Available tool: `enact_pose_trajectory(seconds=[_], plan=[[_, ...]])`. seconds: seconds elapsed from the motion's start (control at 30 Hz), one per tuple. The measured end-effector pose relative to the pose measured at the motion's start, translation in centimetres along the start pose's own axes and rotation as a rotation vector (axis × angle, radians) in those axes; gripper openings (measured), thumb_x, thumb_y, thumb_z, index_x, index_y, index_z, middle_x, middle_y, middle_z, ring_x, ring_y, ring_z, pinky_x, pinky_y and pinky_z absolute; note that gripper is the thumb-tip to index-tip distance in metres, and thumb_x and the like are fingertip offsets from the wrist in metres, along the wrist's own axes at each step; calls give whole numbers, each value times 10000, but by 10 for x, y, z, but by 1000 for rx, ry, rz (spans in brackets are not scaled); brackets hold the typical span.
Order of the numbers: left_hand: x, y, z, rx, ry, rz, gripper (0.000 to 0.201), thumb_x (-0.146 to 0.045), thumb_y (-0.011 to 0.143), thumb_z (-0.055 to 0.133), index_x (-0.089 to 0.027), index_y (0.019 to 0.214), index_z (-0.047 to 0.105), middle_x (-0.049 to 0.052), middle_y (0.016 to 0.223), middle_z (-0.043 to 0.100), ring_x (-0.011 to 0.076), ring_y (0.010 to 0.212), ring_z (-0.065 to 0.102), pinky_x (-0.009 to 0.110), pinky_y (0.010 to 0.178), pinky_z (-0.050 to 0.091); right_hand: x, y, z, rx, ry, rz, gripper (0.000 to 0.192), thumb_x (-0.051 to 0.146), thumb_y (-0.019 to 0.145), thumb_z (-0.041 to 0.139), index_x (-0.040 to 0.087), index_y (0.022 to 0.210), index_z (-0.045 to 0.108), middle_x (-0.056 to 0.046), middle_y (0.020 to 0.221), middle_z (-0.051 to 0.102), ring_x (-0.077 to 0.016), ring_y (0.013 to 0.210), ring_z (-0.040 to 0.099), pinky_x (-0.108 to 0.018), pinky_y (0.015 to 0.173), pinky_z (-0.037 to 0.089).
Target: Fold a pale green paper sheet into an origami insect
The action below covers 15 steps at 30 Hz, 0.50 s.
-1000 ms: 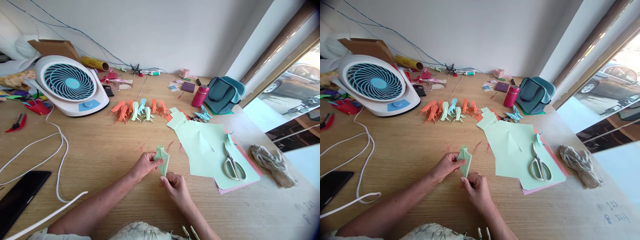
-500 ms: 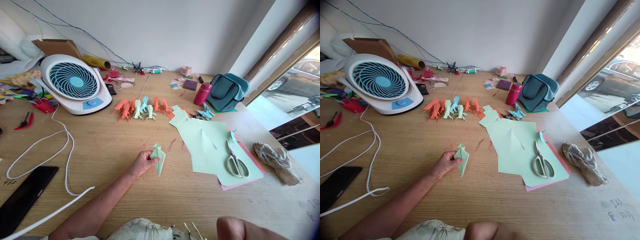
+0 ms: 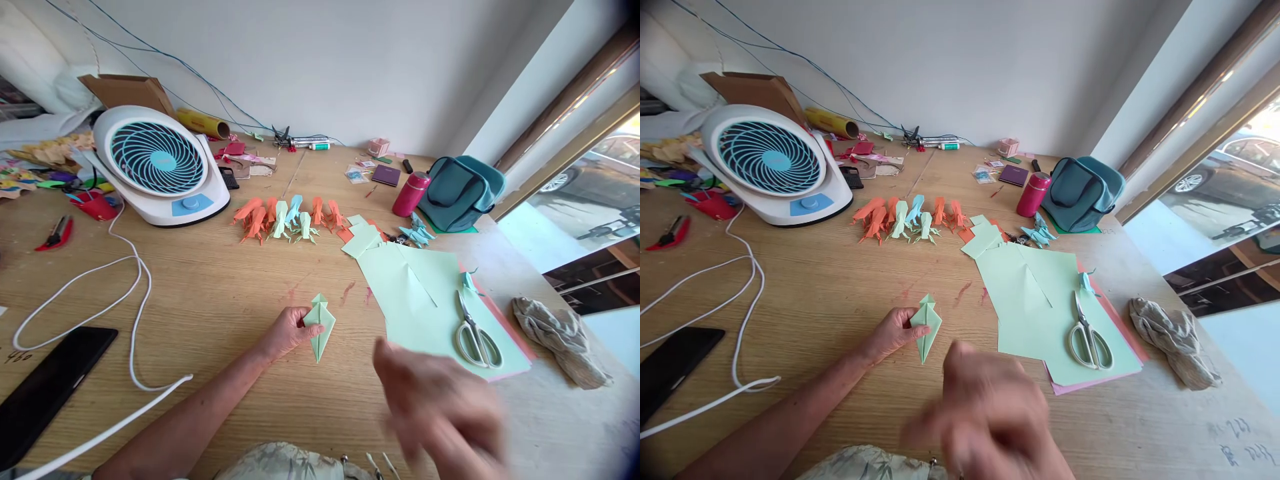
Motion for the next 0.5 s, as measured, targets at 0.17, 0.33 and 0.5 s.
enact_pose_trajectory(seconds=[0.17, 0.33, 0.5], plan=[[1, -2, 4, 5, -15, 2, 402, -476, 672, 794, -115, 786, 662, -15, 677, 589, 108, 634, 497, 224, 640, 394, -110, 26, 21, -83, -117, 285, 290, 458, 940, 560, 208, 1017, 685, -22, 746, 628, -166, 697, 557, -292, 629, 429], [-4, -5, 6, -50, 37, 39, 365, -459, 714, 759, -120, 791, 647, -18, 672, 562, 110, 624, 483, 222, 612, 393, -158, 18, 41, 18, 103, 378, 301, 483, 917, 590, 195, 989, 645, -31, 859, 640, -181, 784, 564, -289, 689, 428], [-6, -5, 8, -51, 100, 47, 322, -417, 723, 743, -129, 728, 600, -35, 638, 501, 93, 593, 432, 203, 561, 359, -153, 15, 44, 15, 132, 390, 350, 502, 953, 517, 191, 833, 622, 6, 698, 546, -151, 673, 479, -273, 632, 378]])
Point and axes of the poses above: each hand's wrist, its own y-axis towards the middle knuckle, its own z-axis out of the palm, x = y × z, the point moved 8 cm from there along y, towards the middle knuckle
